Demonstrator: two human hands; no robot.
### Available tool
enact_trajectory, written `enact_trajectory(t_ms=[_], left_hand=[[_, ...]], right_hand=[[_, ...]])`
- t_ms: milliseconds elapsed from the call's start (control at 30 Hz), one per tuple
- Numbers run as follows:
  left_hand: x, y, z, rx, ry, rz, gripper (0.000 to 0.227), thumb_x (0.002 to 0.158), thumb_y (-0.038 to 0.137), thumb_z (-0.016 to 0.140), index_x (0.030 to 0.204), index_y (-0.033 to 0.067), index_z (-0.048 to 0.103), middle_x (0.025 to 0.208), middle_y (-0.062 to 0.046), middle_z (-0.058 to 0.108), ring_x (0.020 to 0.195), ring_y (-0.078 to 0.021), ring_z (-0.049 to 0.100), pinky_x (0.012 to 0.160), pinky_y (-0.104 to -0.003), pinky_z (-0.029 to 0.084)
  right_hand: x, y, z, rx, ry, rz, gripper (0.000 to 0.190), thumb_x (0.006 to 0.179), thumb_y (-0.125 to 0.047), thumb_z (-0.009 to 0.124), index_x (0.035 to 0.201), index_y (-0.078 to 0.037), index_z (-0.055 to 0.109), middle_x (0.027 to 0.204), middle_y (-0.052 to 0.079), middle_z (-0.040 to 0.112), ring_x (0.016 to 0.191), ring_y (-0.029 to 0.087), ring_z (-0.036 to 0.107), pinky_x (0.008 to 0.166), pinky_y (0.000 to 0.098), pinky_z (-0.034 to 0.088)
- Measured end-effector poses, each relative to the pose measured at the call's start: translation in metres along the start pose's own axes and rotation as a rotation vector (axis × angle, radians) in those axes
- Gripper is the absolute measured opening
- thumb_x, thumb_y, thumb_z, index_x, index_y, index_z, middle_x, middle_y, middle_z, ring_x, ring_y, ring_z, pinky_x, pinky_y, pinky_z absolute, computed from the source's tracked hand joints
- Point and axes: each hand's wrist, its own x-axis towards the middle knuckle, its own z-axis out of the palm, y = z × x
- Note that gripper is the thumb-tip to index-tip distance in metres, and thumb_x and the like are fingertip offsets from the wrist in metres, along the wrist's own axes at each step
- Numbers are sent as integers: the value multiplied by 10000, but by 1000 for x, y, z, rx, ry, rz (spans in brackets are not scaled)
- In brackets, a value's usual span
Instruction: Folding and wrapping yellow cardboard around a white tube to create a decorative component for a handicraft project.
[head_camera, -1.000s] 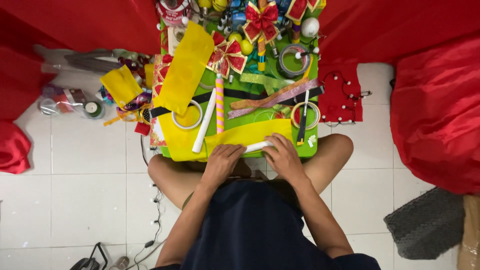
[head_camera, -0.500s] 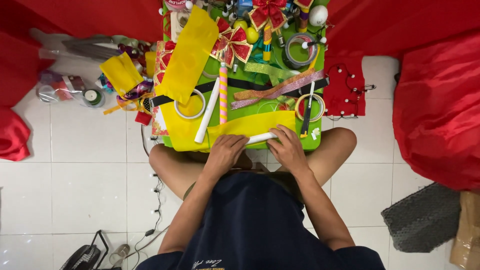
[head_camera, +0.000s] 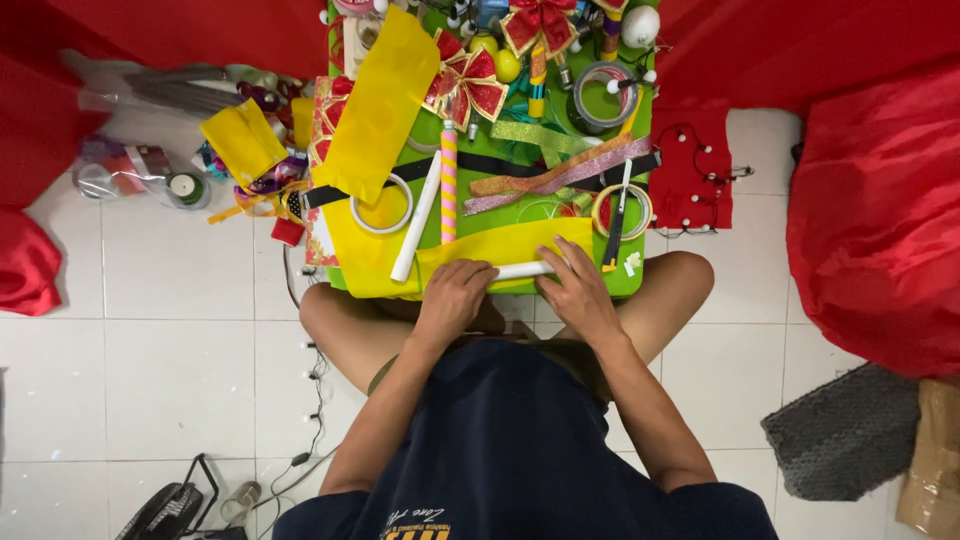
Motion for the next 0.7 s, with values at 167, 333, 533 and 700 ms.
enact_trajectory(t_ms=[167,333,533,700], left_hand=[[3,0,-3,-32,-9,-19,158,950,93,719,1090,152,759,1079,-16,737,1056,-215,692,907,-350,544],[6,1,-5,-37,-9,-18,151,940,91,733,1076,149,761,1077,-14,735,1057,-215,688,899,-350,548],[4,0,-3,-30,-14,-21,162,916,87,752,1069,141,757,1064,-22,729,1041,-216,695,890,-353,558],[4,0,-3,-49,-5,-7,196,918,139,767,1112,130,743,1086,-56,725,1066,-238,696,923,-374,553]], right_hand=[[4,0,3,-31,-20,-44,56,855,-64,776,828,-73,727,1302,131,671,1336,401,570,1045,537,513],[10,0,5,-6,-11,-89,61,861,-45,765,820,-46,720,1313,141,669,1339,397,572,1038,546,522],[11,0,9,-13,-22,-115,84,846,-30,754,800,-26,684,1218,127,675,1286,371,601,1027,517,542],[2,4,18,0,0,-91,103,812,-45,782,824,-27,681,1177,117,675,1250,359,616,1009,515,549]])
